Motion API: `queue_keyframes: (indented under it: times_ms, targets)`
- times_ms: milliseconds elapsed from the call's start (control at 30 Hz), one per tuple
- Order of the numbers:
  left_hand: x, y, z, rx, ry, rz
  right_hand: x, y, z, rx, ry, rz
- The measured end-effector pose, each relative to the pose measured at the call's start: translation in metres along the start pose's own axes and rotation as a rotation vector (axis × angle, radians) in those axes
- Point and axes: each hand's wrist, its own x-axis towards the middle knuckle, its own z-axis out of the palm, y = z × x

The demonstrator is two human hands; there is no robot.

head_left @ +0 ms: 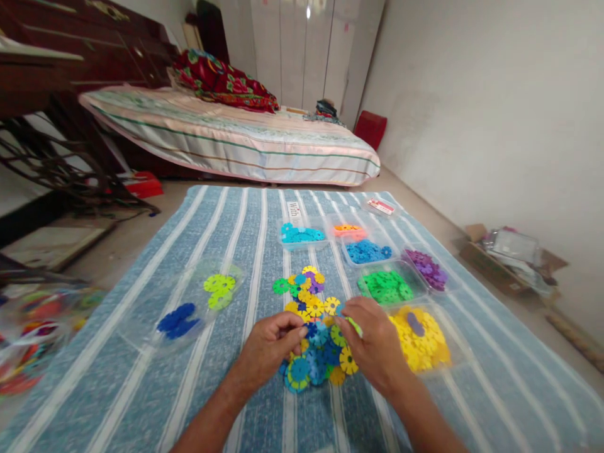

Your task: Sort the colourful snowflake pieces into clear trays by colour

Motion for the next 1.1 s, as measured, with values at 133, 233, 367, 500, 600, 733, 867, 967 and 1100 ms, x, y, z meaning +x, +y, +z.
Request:
queue_keyframes:
  times_ms: [133, 233, 367, 500, 600, 733, 867, 967, 1100]
  targets:
    - [0.001, -0.001, -0.001, 0.004, 0.07, -0.023, -0.02, 0.034, -0.045, -0.569, 0.011, 0.227]
    - [0.002, -0.002, 0.001, 0.002, 0.083, -0.033, -0.03, 0.054, -0.061, -0.821, -0.178, 0.435]
    - [0.003, -0.004, 0.006, 0.005, 0.063, -0.028, -0.029, 0.064, -0.058, -0.904, -0.355, 0.561]
    - [0.003, -0.003, 0.008, 0.027, 0.057, -0.027, -0.026, 0.065, -0.053, -0.918, -0.411, 0.546]
    - [0.002, 0.0, 0.007, 0.035, 0.063, -0.033, -0.029, 0.069, -0.057, -0.928, -0.433, 0.485]
    - [0.0, 0.003, 0.006, 0.048, 0.071, -0.037, -0.036, 0.082, -0.063, -0.885, -0.433, 0.443]
    - [0.0, 0.004, 0.007, 0.052, 0.08, -0.034, -0.042, 0.097, -0.065, -0.825, -0.341, 0.581]
    - [0.0, 0.004, 0.007, 0.051, 0.085, -0.03, -0.044, 0.105, -0.069, -0.725, -0.279, 0.684]
    - [-0.001, 0.007, 0.01, 0.051, 0.086, -0.032, -0.043, 0.097, -0.078, -0.465, -0.112, 0.681]
